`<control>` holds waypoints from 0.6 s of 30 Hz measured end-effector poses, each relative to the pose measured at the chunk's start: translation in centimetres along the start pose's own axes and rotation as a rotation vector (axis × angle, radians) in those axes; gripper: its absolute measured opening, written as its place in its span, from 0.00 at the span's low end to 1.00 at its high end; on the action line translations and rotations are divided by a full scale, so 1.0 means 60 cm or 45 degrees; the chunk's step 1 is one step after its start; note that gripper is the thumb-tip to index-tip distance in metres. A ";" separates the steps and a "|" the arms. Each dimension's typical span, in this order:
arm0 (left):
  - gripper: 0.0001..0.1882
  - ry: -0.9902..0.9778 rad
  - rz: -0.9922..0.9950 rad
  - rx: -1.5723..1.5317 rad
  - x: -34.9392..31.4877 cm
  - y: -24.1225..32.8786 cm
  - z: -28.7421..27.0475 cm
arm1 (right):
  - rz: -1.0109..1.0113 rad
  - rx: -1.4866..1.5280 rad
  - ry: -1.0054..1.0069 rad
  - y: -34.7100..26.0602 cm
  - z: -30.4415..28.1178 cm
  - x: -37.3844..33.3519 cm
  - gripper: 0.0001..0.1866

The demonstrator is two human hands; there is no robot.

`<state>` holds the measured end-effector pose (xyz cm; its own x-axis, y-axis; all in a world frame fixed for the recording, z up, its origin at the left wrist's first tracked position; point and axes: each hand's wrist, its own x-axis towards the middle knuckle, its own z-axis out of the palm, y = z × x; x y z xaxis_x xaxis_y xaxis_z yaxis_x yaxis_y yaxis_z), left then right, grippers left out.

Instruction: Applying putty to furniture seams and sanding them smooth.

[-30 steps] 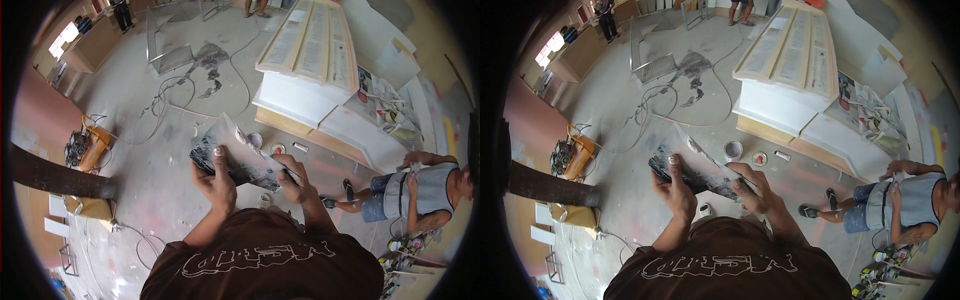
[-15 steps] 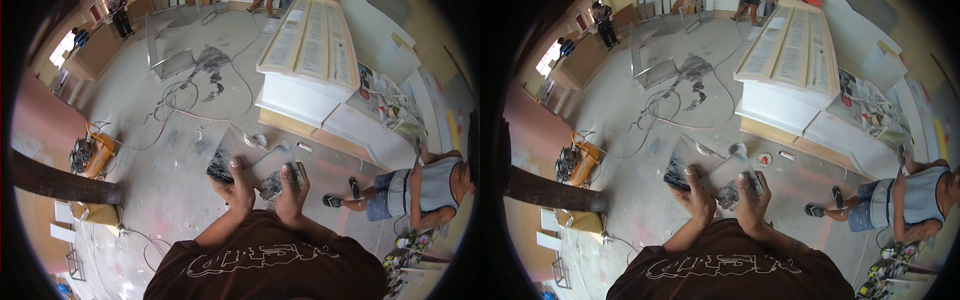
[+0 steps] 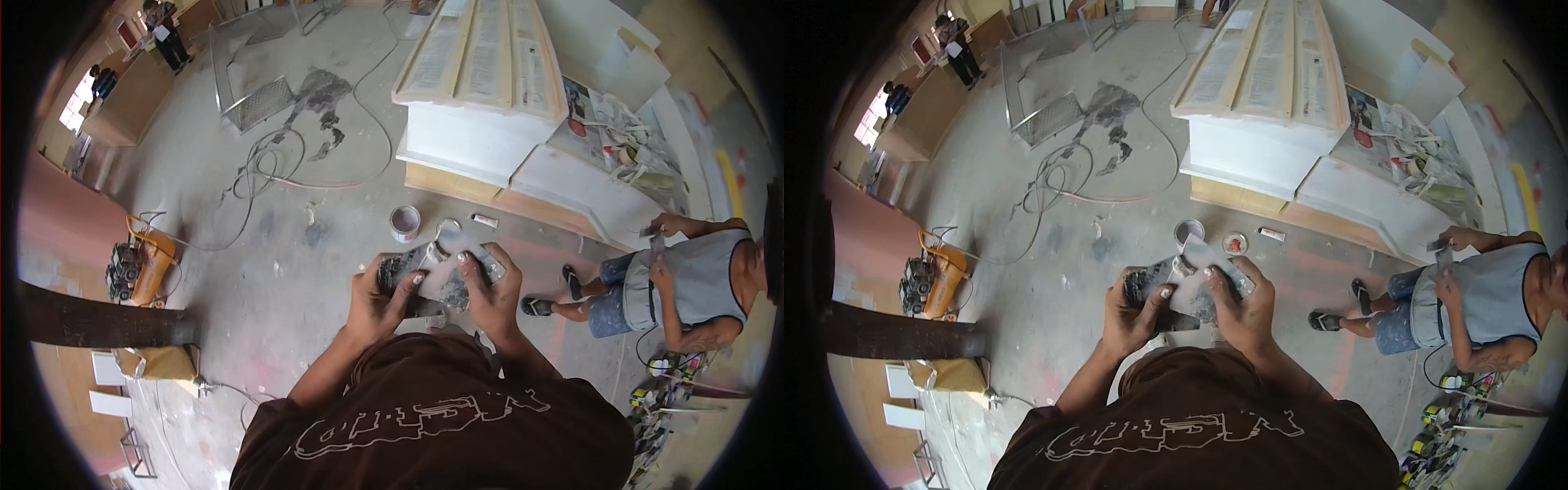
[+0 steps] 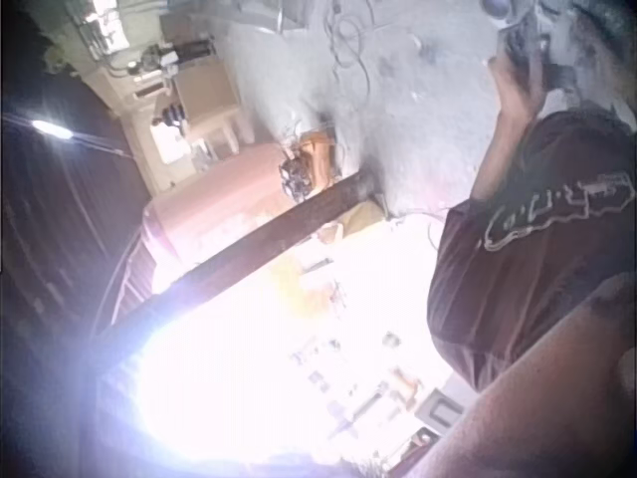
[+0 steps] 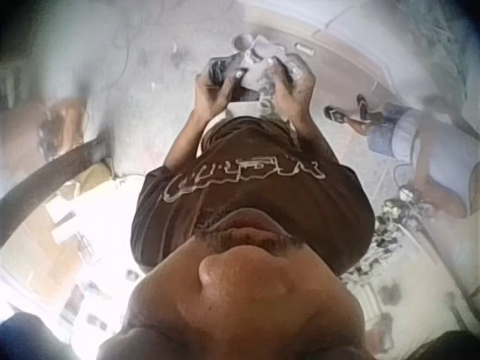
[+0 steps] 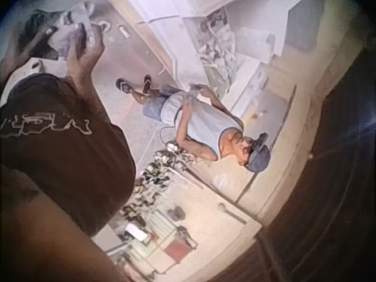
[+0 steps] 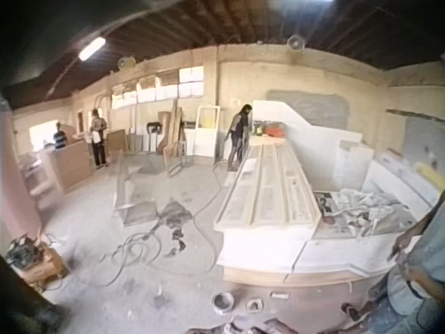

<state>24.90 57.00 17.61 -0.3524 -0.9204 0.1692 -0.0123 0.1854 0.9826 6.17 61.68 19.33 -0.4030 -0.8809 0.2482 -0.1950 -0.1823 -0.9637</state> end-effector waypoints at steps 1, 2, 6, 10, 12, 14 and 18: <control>0.12 -0.018 0.013 -0.004 0.003 0.001 -0.006 | -0.019 -0.087 -0.103 0.002 -0.008 0.002 0.07; 0.12 -0.164 -0.045 0.070 0.008 0.005 -0.012 | -0.037 -0.176 -0.203 0.003 -0.015 0.003 0.08; 0.13 -0.111 -0.134 -0.078 -0.001 -0.021 0.000 | -0.171 0.089 0.286 0.064 0.003 -0.002 0.15; 0.14 0.477 -0.357 -0.738 0.011 -0.031 0.019 | -0.078 0.441 0.474 0.061 -0.005 0.018 0.26; 0.16 0.662 -0.471 -1.147 0.024 -0.005 0.037 | -0.129 0.450 0.509 0.056 0.015 0.011 0.27; 0.16 0.684 -0.443 -1.105 0.018 -0.004 0.051 | -0.171 0.329 0.490 0.064 0.035 -0.009 0.32; 0.15 0.766 -0.291 -0.952 -0.014 0.003 0.072 | -0.430 0.465 0.168 0.060 0.060 -0.042 0.28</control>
<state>21.13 59.27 17.31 0.1221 -0.9670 -0.2236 0.6471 -0.0932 0.7567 9.71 61.68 14.85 -0.4855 -0.6883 0.5391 -0.0179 -0.6087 -0.7932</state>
